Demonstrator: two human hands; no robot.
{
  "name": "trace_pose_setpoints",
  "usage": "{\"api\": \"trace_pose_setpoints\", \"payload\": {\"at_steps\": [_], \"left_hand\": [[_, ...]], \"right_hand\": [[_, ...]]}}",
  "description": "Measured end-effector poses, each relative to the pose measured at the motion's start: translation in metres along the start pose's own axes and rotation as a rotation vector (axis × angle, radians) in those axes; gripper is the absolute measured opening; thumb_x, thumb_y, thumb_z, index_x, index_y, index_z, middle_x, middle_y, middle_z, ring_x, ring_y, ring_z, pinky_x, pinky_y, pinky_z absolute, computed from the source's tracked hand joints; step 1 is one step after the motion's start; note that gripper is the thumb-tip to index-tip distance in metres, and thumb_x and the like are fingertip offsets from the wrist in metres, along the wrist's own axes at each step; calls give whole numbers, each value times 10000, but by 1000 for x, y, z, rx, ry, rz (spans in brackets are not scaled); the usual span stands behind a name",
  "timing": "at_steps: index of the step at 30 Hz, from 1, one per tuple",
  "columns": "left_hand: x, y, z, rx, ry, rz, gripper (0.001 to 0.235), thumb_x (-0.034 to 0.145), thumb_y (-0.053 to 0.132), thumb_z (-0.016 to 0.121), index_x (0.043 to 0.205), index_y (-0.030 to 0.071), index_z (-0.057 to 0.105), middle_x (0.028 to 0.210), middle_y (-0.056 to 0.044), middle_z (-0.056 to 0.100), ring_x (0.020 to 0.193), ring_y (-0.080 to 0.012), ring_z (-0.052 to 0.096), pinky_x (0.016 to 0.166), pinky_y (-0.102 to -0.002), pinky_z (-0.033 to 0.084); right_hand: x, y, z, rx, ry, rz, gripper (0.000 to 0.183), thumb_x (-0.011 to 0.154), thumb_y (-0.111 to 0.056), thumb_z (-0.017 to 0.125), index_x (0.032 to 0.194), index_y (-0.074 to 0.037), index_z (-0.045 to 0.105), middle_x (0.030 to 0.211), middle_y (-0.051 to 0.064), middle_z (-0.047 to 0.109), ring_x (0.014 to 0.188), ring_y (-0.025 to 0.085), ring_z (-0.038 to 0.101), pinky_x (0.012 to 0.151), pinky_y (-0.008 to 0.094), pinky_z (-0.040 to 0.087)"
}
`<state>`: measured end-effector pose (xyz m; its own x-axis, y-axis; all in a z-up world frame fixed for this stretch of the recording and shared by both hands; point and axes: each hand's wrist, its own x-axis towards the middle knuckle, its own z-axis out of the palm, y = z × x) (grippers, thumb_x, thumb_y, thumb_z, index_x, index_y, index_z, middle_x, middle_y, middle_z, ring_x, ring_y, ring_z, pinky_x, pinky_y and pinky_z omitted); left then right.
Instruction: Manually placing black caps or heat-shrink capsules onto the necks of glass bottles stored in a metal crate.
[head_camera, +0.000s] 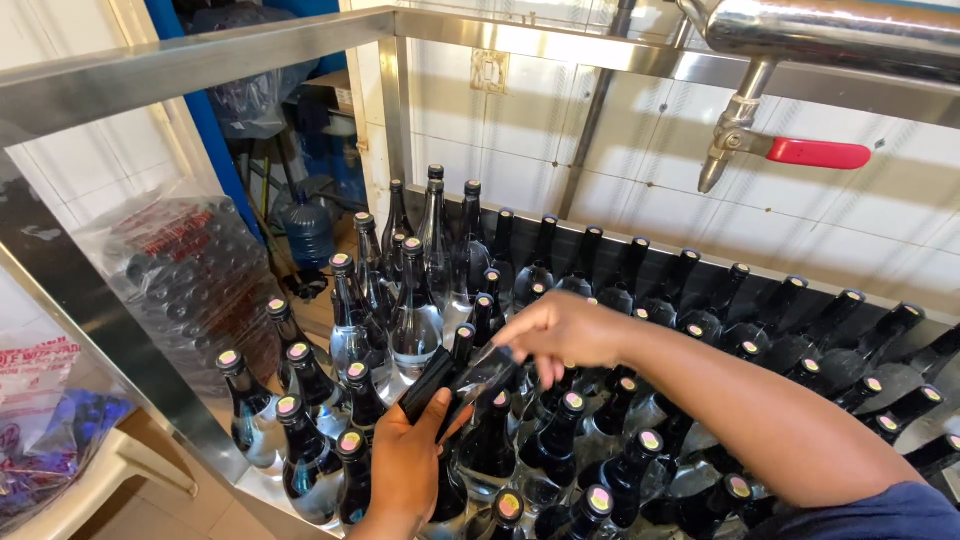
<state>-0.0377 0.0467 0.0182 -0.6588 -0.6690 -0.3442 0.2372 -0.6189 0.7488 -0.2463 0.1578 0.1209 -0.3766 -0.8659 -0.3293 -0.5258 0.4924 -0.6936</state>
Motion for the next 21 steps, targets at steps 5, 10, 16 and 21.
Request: {"api": "trace_pose_setpoints", "payload": {"at_steps": [5, 10, 16, 21], "left_hand": [[20, -16, -23, 167, 54, -6, 367, 1078, 147, 690, 1421, 28, 744, 1216, -127, 772, 1167, -440, 865, 571, -342, 327], [27, -19, -29, 116, 47, -10, 411, 1071, 134, 695, 1461, 9, 724, 1090, -156, 655, 1253, -547, 827, 643, -419, 451], [49, -41, -48, 74, 30, 51, 195, 1073, 140, 750, 1154, -37, 743, 960, -134, 629, 1189, -593, 875, 554, -355, 394], [34, -28, -39, 98, 36, -1, 262, 1078, 148, 707, 1291, -3, 721, 1153, -163, 700, 1212, -546, 850, 569, -393, 327]], "right_hand": [[77, 117, -26, -307, 351, -110, 113, 1010, -150, 797, 903, -183, 808, 876, 2, 792, 648, 115, 701, 674, 313, 561], [125, 194, -18, -539, 389, -193, 220, 967, -235, 843, 1177, -194, 897, 1200, 33, 869, 1067, 266, 843, 908, 435, 728], [144, 197, 2, -468, 405, -237, 298, 999, -188, 805, 1291, -147, 844, 1340, 100, 807, 1106, 291, 833, 940, 456, 729], [150, 164, 14, -380, 567, -340, 168, 1048, -304, 768, 1155, -180, 807, 1128, 33, 784, 808, 263, 728, 754, 449, 575]]}}
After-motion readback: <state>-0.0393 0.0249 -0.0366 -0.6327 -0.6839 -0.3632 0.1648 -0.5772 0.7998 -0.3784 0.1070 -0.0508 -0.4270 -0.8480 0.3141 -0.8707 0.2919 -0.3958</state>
